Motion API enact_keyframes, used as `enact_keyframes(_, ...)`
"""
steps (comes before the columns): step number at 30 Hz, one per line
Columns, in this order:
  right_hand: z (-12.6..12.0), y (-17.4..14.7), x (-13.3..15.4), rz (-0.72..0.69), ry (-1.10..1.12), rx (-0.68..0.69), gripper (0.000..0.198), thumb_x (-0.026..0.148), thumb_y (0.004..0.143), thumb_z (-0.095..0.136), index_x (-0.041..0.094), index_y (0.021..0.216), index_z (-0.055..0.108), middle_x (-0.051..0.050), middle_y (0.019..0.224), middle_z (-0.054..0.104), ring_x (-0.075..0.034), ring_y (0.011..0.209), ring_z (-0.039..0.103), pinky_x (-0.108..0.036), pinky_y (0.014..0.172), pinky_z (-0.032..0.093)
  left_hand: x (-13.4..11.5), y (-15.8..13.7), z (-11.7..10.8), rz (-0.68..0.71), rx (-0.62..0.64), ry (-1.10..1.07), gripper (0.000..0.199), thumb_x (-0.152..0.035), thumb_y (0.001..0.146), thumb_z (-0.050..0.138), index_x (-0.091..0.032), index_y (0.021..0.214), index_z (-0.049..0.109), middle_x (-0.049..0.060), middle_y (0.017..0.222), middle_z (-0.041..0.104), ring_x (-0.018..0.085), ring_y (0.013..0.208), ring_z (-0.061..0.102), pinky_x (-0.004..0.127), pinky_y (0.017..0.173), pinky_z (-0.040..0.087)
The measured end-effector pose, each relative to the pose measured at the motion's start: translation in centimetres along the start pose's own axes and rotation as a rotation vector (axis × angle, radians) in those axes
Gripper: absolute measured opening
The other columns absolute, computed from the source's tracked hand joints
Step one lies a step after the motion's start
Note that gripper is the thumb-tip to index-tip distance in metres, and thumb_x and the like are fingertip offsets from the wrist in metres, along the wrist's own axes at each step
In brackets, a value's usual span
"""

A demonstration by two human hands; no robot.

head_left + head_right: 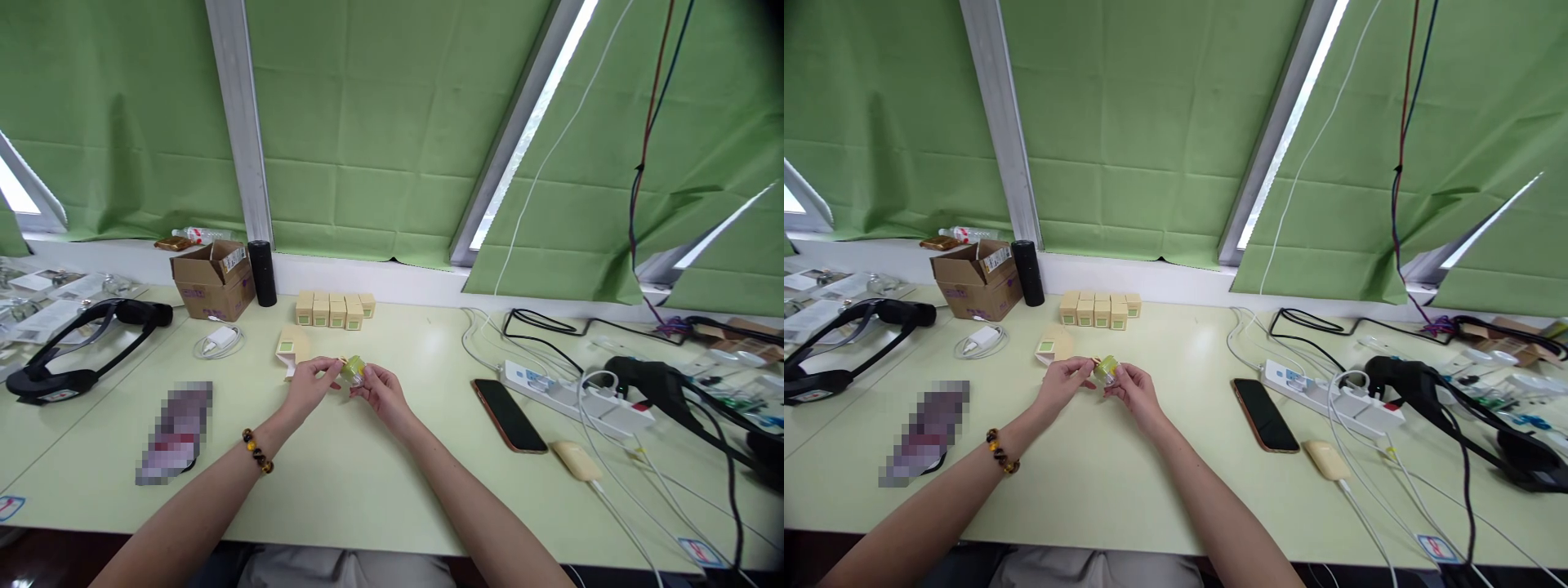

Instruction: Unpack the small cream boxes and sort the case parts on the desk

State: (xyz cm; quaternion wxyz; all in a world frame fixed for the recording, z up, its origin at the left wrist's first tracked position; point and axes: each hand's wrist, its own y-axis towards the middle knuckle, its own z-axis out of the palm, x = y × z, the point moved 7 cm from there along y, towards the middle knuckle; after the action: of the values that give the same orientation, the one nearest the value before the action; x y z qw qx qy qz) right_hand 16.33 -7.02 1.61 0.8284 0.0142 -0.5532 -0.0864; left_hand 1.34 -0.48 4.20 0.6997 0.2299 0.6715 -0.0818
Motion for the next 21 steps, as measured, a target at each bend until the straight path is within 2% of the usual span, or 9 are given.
enact_keyframes(5, 0.0, 0.0, -0.2, -0.038, -0.167, -0.014, 0.042, 0.055, 0.080, 0.083, 0.020, 0.103, 0.079, -0.006, 0.094, 0.077, -0.018, 0.075, 0.068, -0.036, 0.075, 0.062, 0.1, -0.3, 0.1, -0.063, -0.008, -0.098, 0.037, -0.051, 0.078, 0.080, -0.015, 0.084, 0.084, 0.012, 0.101, 0.079, 0.025, 0.090, 0.073, 0.036, 0.075, 0.068)
enact_keyframes(9, 0.2, 0.0, -0.1, -0.052, -0.245, -0.018, 0.044, 0.052, 0.077, 0.086, 0.021, 0.106, 0.078, -0.007, 0.101, 0.078, -0.020, 0.078, 0.070, -0.037, 0.076, 0.062, 0.9, -0.4, -0.3, -0.074, -0.096, -0.149, 0.038, -0.050, 0.073, 0.085, -0.013, 0.083, 0.082, 0.012, 0.101, 0.080, 0.024, 0.090, 0.074, 0.038, 0.084, 0.066)
enact_keyframes(14, 0.1, 0.0, 0.0, -0.052, -0.263, -0.022, 0.043, 0.054, 0.077, 0.085, 0.019, 0.101, 0.078, -0.006, 0.094, 0.078, -0.017, 0.070, 0.067, -0.036, 0.073, 0.061, 2.0, 0.2, -1.1, -0.064, -0.181, -0.168, 0.044, -0.054, 0.072, 0.085, -0.012, 0.082, 0.078, 0.010, 0.086, 0.079, 0.021, 0.078, 0.074, 0.040, 0.081, 0.067)
enact_keyframes(19, -0.8, 0.4, -0.1, -0.065, -0.201, -0.066, 0.044, 0.056, 0.076, 0.085, 0.018, 0.099, 0.078, -0.004, 0.085, 0.074, -0.015, 0.066, 0.063, -0.035, 0.070, 0.060, 2.5, 0.8, -2.8, -0.096, -0.294, -0.267, 0.049, -0.058, 0.067, 0.087, -0.013, 0.077, 0.070, 0.007, 0.082, 0.075, 0.020, 0.079, 0.072, 0.040, 0.078, 0.068)
enact_keyframes(21, -1.1, 0.5, 0.0, -0.069, -0.145, -0.089, 0.045, 0.056, 0.076, 0.085, 0.019, 0.100, 0.077, -0.004, 0.086, 0.073, -0.015, 0.066, 0.062, -0.035, 0.071, 0.060, 2.7, 1.0, -3.0, -0.125, -0.300, -0.322, 0.050, -0.057, 0.066, 0.088, -0.013, 0.075, 0.067, 0.006, 0.081, 0.074, 0.020, 0.078, 0.072, 0.041, 0.079, 0.068)
